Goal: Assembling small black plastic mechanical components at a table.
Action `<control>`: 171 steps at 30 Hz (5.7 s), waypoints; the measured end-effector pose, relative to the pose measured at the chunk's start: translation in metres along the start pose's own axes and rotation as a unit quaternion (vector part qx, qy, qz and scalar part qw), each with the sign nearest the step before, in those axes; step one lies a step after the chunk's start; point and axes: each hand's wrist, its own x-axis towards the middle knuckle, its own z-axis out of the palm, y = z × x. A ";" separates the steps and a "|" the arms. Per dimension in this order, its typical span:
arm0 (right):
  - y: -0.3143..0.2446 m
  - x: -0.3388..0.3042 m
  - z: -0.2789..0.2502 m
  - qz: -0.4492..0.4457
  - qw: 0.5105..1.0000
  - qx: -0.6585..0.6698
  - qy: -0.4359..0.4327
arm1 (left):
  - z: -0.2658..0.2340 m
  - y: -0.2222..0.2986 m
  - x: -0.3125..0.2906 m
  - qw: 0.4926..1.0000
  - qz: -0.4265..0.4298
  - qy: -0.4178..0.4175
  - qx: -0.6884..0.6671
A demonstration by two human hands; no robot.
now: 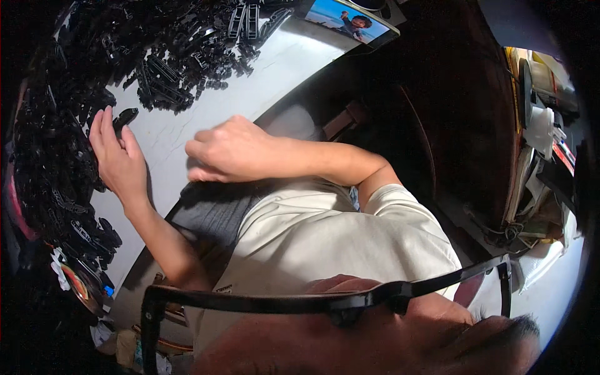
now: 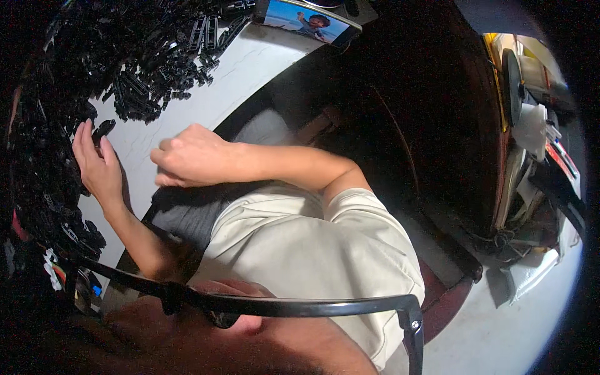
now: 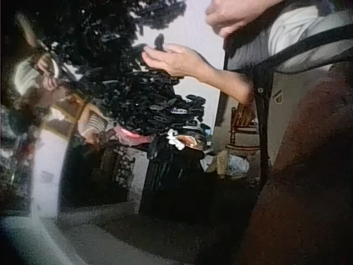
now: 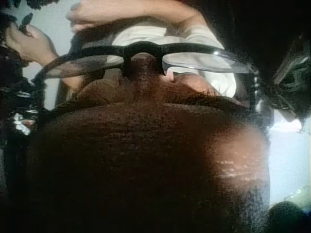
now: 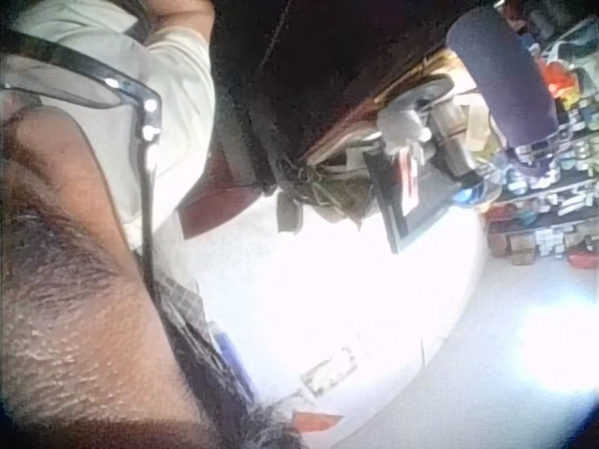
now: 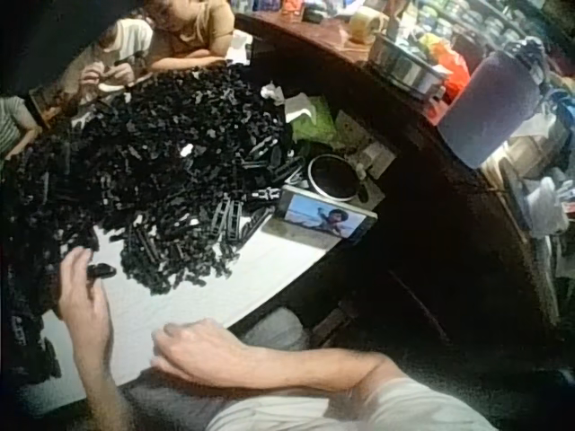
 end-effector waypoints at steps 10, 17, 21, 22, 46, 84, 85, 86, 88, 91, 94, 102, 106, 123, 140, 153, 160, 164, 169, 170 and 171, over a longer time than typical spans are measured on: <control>0.019 0.033 0.013 0.110 0.970 -0.138 0.165 | 0.002 -0.003 -0.019 0.991 0.008 -0.070 0.112; 0.022 0.030 0.014 0.072 0.973 -0.136 0.174 | -0.004 0.015 -0.045 0.993 -0.002 -0.118 -0.018; 0.024 0.025 0.011 0.054 0.974 -0.136 0.174 | 0.001 0.013 -0.053 0.996 -0.009 -0.074 -0.040; 0.025 0.025 0.012 0.052 0.974 -0.135 0.174 | 0.001 0.009 -0.056 0.997 0.001 -0.071 -0.030; 0.027 0.023 0.017 0.045 0.971 -0.137 0.190 | 0.012 0.012 -0.072 0.960 -0.088 -0.051 -0.260; 0.023 0.014 0.024 0.029 0.948 -0.167 0.269 | 0.010 0.006 -0.070 0.969 -0.060 -0.038 -0.237; 0.020 0.015 0.024 0.018 0.951 -0.156 0.266 | 0.004 0.003 -0.074 0.968 -0.068 -0.033 -0.241; 0.021 0.014 0.022 0.020 0.951 -0.161 0.264 | 0.003 0.002 -0.076 0.966 -0.072 -0.031 -0.246; 0.026 0.009 0.019 0.018 0.953 -0.160 0.255 | 0.008 0.006 -0.075 0.956 -0.099 -0.035 -0.275; 0.027 0.006 0.015 0.008 0.950 -0.125 0.287 | 0.006 0.018 -0.068 0.957 -0.084 -0.014 -0.276; 0.015 0.003 0.008 0.141 0.938 0.204 0.243 | 0.008 0.028 -0.069 0.918 -0.116 -0.018 -0.379; 0.011 0.014 -0.008 0.265 0.758 0.583 0.126 | 0.013 0.032 -0.074 0.894 -0.126 -0.065 -0.425; 0.012 0.019 -0.005 0.252 0.736 0.618 0.116 | 0.010 0.030 -0.074 0.906 -0.103 -0.076 -0.404; -0.002 0.013 0.022 0.148 0.924 0.318 0.155 | 0.015 0.029 -0.072 0.925 -0.085 -0.039 -0.367; -0.003 0.025 0.004 0.229 0.789 0.562 0.093 | 0.009 0.032 -0.072 0.936 -0.080 -0.100 -0.327; 0.005 0.019 0.013 0.200 0.928 0.285 0.135 | 0.004 0.028 -0.067 0.918 -0.054 -0.127 -0.372; 0.007 0.011 -0.004 0.133 0.979 0.144 0.059 | -0.009 0.019 -0.073 0.836 -0.107 -0.217 -0.493; 0.008 0.005 -0.009 0.091 0.988 0.123 0.019 | -0.011 0.016 -0.080 0.769 -0.164 -0.300 -0.540; 0.007 -0.006 -0.022 0.053 0.982 0.147 -0.104 | -0.030 0.011 -0.069 0.779 -0.114 -0.387 -0.479; 0.004 -0.006 -0.026 0.052 0.980 0.122 -0.151 | -0.030 0.009 -0.066 0.805 -0.079 -0.352 -0.471; 0.002 -0.005 -0.030 0.052 0.974 0.097 -0.197 | -0.029 0.008 -0.063 0.827 -0.043 -0.316 -0.463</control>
